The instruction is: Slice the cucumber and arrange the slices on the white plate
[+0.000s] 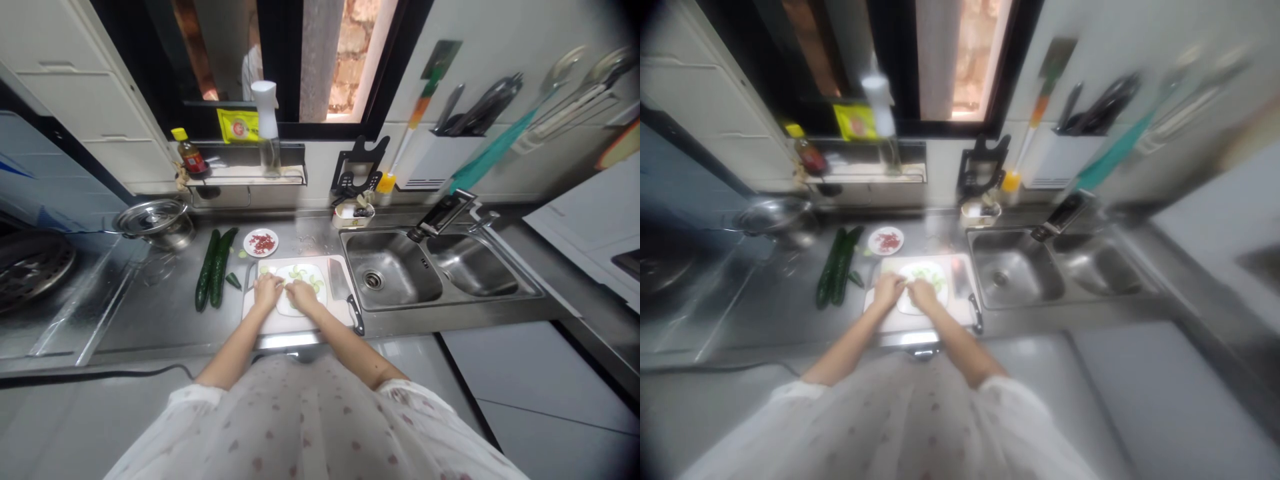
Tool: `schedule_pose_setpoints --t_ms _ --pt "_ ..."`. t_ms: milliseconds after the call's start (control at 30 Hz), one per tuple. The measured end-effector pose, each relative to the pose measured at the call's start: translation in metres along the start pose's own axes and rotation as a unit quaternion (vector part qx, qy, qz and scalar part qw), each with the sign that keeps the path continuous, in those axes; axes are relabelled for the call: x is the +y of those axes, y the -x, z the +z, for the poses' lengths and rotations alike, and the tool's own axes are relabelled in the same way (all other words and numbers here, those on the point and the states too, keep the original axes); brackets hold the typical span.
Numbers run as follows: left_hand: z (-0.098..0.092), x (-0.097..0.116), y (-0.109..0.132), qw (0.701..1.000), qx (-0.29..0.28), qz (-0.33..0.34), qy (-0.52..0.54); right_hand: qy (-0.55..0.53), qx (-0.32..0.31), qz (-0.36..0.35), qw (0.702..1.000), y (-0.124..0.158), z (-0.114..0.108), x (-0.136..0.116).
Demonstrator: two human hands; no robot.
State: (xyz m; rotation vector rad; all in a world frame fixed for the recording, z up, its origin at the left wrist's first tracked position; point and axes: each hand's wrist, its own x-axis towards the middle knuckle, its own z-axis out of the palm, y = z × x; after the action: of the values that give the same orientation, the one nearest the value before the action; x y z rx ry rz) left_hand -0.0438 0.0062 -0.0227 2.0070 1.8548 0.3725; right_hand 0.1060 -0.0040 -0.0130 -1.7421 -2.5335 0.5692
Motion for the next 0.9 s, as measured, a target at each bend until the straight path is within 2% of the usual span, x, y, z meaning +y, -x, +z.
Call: schedule_pose_setpoints --t_ms 467,900 --pt "-0.0024 0.0017 -0.0013 1.0 -0.008 -0.006 -0.014 -0.016 -0.001 0.027 1.0 0.001 -0.0021 0.0016" --pt "-0.0049 0.0069 -0.0049 0.999 -0.017 -0.001 -0.046 0.014 -0.002 0.01 1.0 -0.0002 -0.0044 -0.002"
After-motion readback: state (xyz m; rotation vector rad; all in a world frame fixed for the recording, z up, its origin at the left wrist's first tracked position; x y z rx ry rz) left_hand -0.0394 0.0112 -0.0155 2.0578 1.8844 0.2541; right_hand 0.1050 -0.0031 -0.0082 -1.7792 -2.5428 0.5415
